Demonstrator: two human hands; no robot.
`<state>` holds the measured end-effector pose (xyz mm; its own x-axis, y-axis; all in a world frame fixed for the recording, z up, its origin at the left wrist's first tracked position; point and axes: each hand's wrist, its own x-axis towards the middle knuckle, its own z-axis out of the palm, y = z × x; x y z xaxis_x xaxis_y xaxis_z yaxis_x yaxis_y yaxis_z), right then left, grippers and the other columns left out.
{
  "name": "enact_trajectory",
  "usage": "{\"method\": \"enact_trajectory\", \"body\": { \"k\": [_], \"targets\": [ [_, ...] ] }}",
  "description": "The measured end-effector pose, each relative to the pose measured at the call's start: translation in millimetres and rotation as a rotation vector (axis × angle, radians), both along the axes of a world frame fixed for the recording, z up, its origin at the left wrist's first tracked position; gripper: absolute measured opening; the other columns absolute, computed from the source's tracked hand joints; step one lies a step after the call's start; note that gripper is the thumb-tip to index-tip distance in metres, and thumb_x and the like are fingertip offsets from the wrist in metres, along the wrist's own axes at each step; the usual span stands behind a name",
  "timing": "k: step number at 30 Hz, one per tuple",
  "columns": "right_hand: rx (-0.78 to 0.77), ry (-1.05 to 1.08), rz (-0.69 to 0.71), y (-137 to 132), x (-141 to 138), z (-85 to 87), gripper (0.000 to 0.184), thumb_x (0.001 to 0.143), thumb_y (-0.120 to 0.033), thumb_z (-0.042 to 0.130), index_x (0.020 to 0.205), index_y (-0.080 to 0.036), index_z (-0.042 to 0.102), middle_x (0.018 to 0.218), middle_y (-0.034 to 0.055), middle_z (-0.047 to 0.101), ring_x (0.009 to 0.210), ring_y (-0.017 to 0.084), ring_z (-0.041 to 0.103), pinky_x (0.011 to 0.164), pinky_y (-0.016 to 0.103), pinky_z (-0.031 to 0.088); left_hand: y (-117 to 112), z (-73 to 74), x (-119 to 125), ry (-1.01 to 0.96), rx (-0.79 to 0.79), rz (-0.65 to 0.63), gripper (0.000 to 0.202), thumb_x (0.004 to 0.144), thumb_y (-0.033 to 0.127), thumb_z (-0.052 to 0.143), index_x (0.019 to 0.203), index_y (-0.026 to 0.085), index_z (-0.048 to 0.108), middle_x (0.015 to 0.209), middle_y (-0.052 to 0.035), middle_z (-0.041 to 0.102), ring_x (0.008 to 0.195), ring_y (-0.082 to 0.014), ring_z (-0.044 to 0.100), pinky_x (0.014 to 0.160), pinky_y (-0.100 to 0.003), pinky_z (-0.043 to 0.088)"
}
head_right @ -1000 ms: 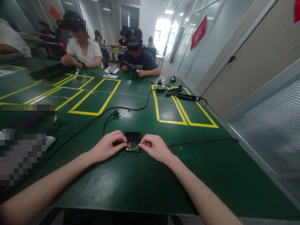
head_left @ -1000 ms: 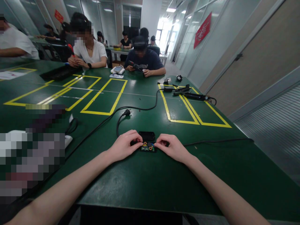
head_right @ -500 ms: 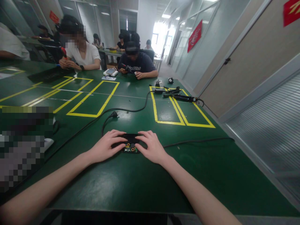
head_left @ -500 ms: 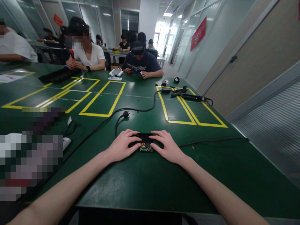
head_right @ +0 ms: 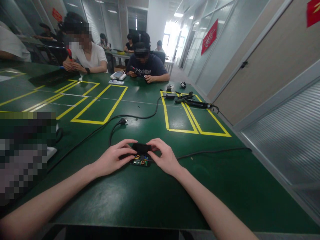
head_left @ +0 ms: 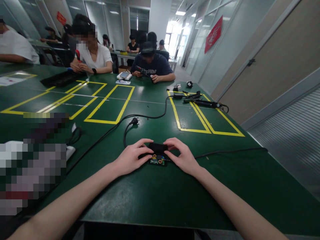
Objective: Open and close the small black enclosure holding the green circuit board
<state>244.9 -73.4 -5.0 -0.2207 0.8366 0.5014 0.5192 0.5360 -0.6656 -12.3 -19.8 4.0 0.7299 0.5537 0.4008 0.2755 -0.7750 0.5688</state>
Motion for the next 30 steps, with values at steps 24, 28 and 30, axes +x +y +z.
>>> {"method": "enact_trajectory", "body": {
  "k": [24, 28, 30],
  "targets": [
    [0.049, -0.087, 0.284, -12, -11, 7.5, 0.022, 0.09, -0.013, 0.071, 0.109, -0.024, 0.072, 0.118, 0.0105, 0.068, 0.109, 0.023, 0.069, 0.094, 0.039, 0.059, -9, 14.4, 3, 0.069, -0.093, -0.121, 0.033, 0.083, 0.023, 0.069, 0.115, 0.022, 0.061, 0.116, -0.0055, 0.07, 0.106, -0.0219, 0.069, 0.094, -0.033, 0.055],
    [0.002, -0.099, 0.247, -14, -14, 9.2, 0.023, 0.09, -0.016, 0.072, 0.112, -0.024, 0.072, 0.119, 0.0107, 0.069, 0.109, 0.023, 0.07, 0.094, 0.04, 0.059, -7, 9.6, 4, 0.1, -0.062, -0.087, 0.025, 0.087, 0.024, 0.069, 0.111, 0.022, 0.062, 0.111, -0.0048, 0.072, 0.102, -0.0217, 0.069, 0.089, -0.033, 0.055],
    [-0.05, -0.094, 0.221, -15, -15, 9.2, 0.026, 0.09, -0.018, 0.073, 0.115, -0.025, 0.072, 0.121, 0.0103, 0.07, 0.109, 0.023, 0.071, 0.095, 0.04, 0.059, -7, 7.9, 4, 0.107, -0.033, -0.078, 0.025, 0.086, 0.023, 0.069, 0.11, 0.022, 0.061, 0.11, -0.0047, 0.072, 0.101, -0.022, 0.069, 0.087, -0.033, 0.055]
  ]
}}
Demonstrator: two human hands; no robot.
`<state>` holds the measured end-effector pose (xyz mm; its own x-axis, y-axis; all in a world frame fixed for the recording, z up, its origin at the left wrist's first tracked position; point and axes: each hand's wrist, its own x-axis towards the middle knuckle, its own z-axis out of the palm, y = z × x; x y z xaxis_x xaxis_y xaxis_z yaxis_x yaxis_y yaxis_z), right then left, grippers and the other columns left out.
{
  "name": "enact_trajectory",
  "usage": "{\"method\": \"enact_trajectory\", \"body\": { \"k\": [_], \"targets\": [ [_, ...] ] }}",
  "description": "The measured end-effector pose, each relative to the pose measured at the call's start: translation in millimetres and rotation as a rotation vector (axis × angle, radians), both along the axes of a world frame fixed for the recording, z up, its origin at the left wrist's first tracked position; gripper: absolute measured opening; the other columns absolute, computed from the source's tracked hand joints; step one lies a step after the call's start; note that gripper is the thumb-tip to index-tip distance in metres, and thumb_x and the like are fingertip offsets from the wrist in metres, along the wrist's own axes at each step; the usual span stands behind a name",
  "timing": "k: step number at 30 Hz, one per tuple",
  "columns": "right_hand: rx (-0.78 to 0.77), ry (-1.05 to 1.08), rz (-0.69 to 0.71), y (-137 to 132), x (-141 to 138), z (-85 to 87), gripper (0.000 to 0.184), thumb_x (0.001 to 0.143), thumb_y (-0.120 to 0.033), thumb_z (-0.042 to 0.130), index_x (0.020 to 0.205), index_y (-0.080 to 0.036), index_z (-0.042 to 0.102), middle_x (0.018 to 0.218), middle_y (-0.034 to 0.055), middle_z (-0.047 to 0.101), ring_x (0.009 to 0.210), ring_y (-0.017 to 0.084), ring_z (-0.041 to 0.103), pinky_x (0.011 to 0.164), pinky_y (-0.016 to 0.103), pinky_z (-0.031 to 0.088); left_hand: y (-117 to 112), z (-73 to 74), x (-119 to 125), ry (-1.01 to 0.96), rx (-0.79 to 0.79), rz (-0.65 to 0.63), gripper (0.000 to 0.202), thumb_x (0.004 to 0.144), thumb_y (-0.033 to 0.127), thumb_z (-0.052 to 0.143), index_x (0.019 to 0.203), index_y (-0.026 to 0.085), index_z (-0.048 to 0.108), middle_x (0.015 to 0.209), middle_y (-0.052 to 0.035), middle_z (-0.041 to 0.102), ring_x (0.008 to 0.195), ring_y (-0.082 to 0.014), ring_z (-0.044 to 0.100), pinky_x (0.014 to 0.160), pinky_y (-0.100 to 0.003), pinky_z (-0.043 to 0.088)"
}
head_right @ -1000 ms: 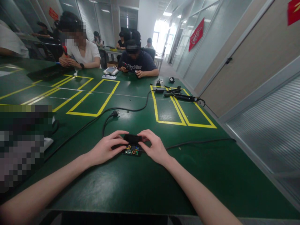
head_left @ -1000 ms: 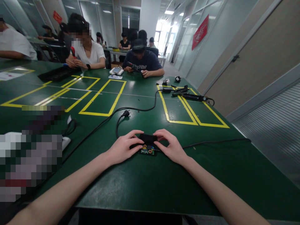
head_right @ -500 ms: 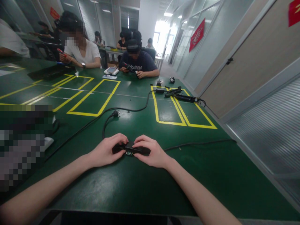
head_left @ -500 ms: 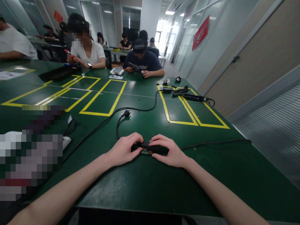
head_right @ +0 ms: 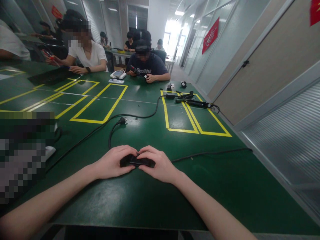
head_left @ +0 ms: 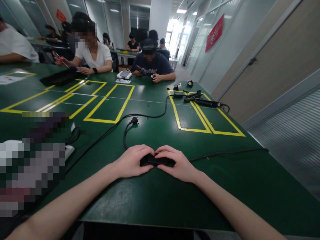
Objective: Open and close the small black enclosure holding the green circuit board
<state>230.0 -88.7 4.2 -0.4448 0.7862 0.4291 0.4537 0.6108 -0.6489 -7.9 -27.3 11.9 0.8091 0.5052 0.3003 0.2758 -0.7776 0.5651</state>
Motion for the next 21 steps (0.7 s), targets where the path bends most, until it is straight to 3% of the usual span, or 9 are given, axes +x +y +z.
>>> {"method": "enact_trajectory", "body": {
  "k": [4, 11, 16, 21],
  "targets": [
    [-0.044, -0.001, -0.026, 0.0, -0.4, -3.0, 0.028, 0.089, -0.02, 0.075, 0.117, -0.024, 0.071, 0.121, 0.0096, 0.072, 0.108, 0.023, 0.072, 0.096, 0.04, 0.058, -1.2, -2.0, 3.3, 0.031, 0.069, 0.013, 0.022, 0.085, 0.022, 0.072, 0.103, 0.021, 0.059, 0.109, -0.0065, 0.071, 0.101, -0.0237, 0.068, 0.085, -0.035, 0.054],
    [0.116, -0.246, -0.061, 5.7, 2.2, -2.8, 0.04, 0.084, -0.023, 0.079, 0.121, -0.02, 0.064, 0.112, 0.0107, 0.074, 0.099, 0.028, 0.068, 0.086, 0.045, 0.056, 0.6, 0.8, 5.0, 0.07, 0.103, 0.049, 0.016, 0.095, 0.031, 0.066, 0.103, 0.02, 0.057, 0.104, -0.0066, 0.071, 0.094, -0.0241, 0.067, 0.083, -0.037, 0.053],
    [0.173, -0.352, -0.082, 5.4, 2.4, -1.0, 0.035, 0.094, -0.028, 0.068, 0.128, -0.02, 0.061, 0.114, 0.0132, 0.074, 0.096, 0.028, 0.068, 0.082, 0.043, 0.055, 1.4, -1.5, 6.9, 0.09, 0.159, 0.084, 0.032, 0.089, 0.037, 0.073, 0.111, 0.02, 0.058, 0.104, -0.0065, 0.071, 0.094, -0.0254, 0.066, 0.085, -0.038, 0.053],
    [0.184, -0.398, -0.09, 4.4, 3.9, -1.8, 0.03, 0.103, -0.036, 0.057, 0.126, -0.018, 0.062, 0.105, 0.0125, 0.076, 0.091, 0.027, 0.071, 0.079, 0.04, 0.056, 3.5, -0.6, 5.8, 0.128, 0.195, 0.072, 0.014, 0.098, 0.032, 0.063, 0.105, 0.02, 0.063, 0.092, -0.004, 0.069, 0.085, -0.0218, 0.065, 0.077, -0.033, 0.05]
  ]
}}
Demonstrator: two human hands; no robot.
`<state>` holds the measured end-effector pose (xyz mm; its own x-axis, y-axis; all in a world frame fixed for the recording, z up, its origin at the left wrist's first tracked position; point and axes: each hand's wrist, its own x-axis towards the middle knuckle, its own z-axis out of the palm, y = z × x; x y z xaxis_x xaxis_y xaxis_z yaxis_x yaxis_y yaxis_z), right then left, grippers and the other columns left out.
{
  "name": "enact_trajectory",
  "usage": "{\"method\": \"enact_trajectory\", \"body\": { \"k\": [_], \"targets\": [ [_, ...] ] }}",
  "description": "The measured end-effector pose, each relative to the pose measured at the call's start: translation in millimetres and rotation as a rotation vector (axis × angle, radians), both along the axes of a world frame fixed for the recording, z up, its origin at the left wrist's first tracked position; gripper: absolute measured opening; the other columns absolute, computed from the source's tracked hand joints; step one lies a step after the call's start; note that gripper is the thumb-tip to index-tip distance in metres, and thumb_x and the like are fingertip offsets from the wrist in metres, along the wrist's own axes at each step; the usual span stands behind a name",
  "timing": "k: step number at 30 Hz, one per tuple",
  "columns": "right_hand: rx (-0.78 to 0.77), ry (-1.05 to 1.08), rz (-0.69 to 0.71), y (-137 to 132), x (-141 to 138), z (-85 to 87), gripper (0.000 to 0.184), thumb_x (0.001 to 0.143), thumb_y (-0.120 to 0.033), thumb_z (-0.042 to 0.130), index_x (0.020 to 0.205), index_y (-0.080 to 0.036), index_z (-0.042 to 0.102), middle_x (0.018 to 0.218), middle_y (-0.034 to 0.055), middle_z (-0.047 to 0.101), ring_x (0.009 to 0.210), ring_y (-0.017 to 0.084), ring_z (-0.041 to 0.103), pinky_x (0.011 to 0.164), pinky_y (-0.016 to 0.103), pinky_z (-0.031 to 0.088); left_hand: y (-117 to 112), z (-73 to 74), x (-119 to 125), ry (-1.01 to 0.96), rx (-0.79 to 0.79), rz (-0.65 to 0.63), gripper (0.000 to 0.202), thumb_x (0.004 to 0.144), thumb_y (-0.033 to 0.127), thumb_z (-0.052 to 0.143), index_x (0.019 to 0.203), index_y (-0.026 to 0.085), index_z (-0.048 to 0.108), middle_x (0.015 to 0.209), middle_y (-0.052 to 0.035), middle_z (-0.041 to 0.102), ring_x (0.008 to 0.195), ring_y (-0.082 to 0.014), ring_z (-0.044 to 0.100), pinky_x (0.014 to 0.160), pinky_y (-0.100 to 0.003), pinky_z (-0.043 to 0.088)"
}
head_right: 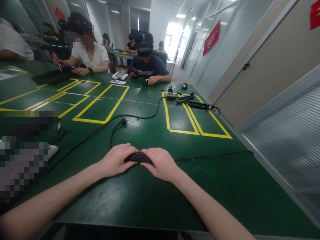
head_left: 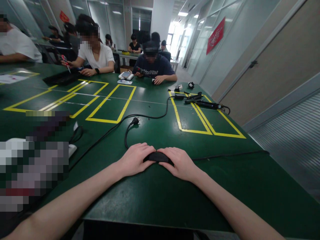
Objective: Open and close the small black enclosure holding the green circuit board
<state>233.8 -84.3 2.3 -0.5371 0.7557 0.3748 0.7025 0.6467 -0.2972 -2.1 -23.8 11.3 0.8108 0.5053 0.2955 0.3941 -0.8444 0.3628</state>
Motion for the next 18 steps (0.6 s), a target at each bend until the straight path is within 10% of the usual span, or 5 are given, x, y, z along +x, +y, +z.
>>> {"method": "enact_trajectory", "body": {
  "k": [18],
  "targets": [
    [0.062, 0.155, 0.038, 2.0, 0.2, 2.0, 0.023, 0.1, -0.033, 0.062, 0.119, -0.022, 0.065, 0.104, 0.0108, 0.077, 0.091, 0.025, 0.073, 0.081, 0.039, 0.058, -0.3, -2.1, -2.9, -0.07, 0.017, -0.054, 0.036, 0.101, 0.038, 0.06, 0.132, 0.02, 0.062, 0.119, -0.0099, 0.074, 0.107, -0.0247, 0.07, 0.095, -0.038, 0.056]
  ]
}}
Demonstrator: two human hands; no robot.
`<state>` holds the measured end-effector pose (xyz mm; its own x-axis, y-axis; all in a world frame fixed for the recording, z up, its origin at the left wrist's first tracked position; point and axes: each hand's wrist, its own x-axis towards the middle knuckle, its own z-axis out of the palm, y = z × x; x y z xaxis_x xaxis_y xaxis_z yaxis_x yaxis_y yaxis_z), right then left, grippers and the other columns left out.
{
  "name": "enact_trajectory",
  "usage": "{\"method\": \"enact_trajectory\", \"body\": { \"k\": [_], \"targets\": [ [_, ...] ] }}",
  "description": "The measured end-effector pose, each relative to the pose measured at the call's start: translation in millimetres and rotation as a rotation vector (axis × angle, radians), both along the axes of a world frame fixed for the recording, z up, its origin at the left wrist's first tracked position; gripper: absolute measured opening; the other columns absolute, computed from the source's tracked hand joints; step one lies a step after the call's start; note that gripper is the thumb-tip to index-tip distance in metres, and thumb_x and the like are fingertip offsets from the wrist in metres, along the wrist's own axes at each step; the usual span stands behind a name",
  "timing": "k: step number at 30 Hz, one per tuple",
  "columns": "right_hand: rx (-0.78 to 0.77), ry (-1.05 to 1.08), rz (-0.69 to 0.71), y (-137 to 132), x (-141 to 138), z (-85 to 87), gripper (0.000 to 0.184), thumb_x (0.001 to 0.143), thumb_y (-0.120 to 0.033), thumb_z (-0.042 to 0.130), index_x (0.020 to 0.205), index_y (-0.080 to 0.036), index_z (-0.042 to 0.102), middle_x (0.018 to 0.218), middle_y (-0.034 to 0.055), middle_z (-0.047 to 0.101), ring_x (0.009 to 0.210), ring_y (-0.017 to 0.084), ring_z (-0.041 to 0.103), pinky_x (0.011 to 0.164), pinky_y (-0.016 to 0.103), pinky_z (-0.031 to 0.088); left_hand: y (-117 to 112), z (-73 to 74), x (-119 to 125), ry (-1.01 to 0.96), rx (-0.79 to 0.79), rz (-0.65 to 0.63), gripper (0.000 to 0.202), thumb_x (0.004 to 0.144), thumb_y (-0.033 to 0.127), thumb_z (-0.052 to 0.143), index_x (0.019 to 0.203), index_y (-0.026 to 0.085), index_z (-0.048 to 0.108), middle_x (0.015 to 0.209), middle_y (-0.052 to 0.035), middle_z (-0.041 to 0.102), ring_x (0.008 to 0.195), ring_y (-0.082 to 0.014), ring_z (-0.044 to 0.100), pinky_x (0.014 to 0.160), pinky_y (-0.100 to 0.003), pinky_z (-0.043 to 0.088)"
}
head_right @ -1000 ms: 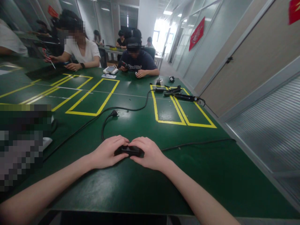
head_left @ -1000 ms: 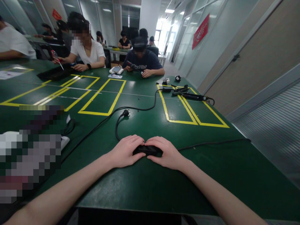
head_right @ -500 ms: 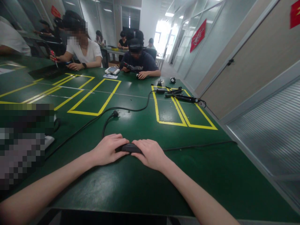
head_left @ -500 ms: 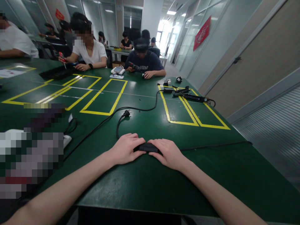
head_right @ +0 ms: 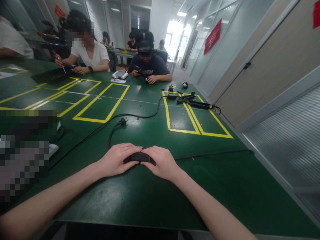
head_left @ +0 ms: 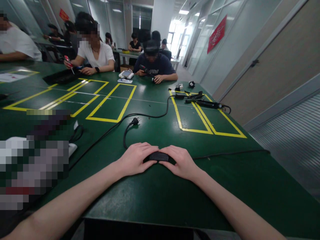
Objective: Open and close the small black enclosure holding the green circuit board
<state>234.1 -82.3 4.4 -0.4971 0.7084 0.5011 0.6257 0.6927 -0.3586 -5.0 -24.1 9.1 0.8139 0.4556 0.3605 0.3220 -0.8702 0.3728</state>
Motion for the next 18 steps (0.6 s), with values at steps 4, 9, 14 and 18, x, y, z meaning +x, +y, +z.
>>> {"method": "enact_trajectory", "body": {
  "k": [4, 9, 14, 18],
  "targets": [
    [-0.029, 0.067, -0.034, -2, 0, 0.1, 0.026, 0.094, -0.035, 0.07, 0.115, -0.022, 0.064, 0.101, 0.0097, 0.076, 0.089, 0.024, 0.072, 0.079, 0.037, 0.059, 0, -0.9, 0, -0.015, 0.013, -0.044, 0.035, 0.102, 0.032, 0.057, 0.136, 0.022, 0.061, 0.123, -0.0089, 0.075, 0.108, -0.0229, 0.072, 0.095, -0.036, 0.055],
    [-0.278, 0.158, -0.011, -3, 3, 5.1, 0.03, 0.089, -0.031, 0.072, 0.115, -0.022, 0.061, 0.104, 0.0075, 0.073, 0.089, 0.022, 0.071, 0.078, 0.034, 0.058, 1, -1.9, -1, -0.029, 0.117, -0.074, 0.037, 0.101, 0.024, 0.055, 0.137, 0.021, 0.06, 0.131, -0.0096, 0.072, 0.113, -0.0234, 0.071, 0.096, -0.038, 0.054],
    [-0.753, 0.37, 0.06, -7, 6, 15.2, 0.029, 0.09, -0.037, 0.073, 0.107, -0.023, 0.055, 0.083, -0.0019, 0.065, 0.064, 0.014, 0.064, 0.057, 0.025, 0.052, 2, -3.6, 0, -0.006, 0.228, -0.097, 0.04, 0.101, 0.021, 0.05, 0.14, 0.021, 0.06, 0.135, -0.0104, 0.071, 0.115, -0.0241, 0.069, 0.097, -0.04, 0.054],
    [-0.863, 0.447, 0.009, -8, 1, 15.3, 0.035, 0.084, -0.04, 0.078, 0.096, -0.023, 0.05, 0.074, -0.0077, 0.053, 0.052, 0.008, 0.051, 0.045, 0.018, 0.036, 3, -4.6, 0, 0.003, 0.275, -0.105, 0.038, 0.101, 0.02, 0.051, 0.138, 0.02, 0.061, 0.133, -0.0104, 0.072, 0.115, -0.0251, 0.069, 0.097, -0.042, 0.054]
  ]
}}
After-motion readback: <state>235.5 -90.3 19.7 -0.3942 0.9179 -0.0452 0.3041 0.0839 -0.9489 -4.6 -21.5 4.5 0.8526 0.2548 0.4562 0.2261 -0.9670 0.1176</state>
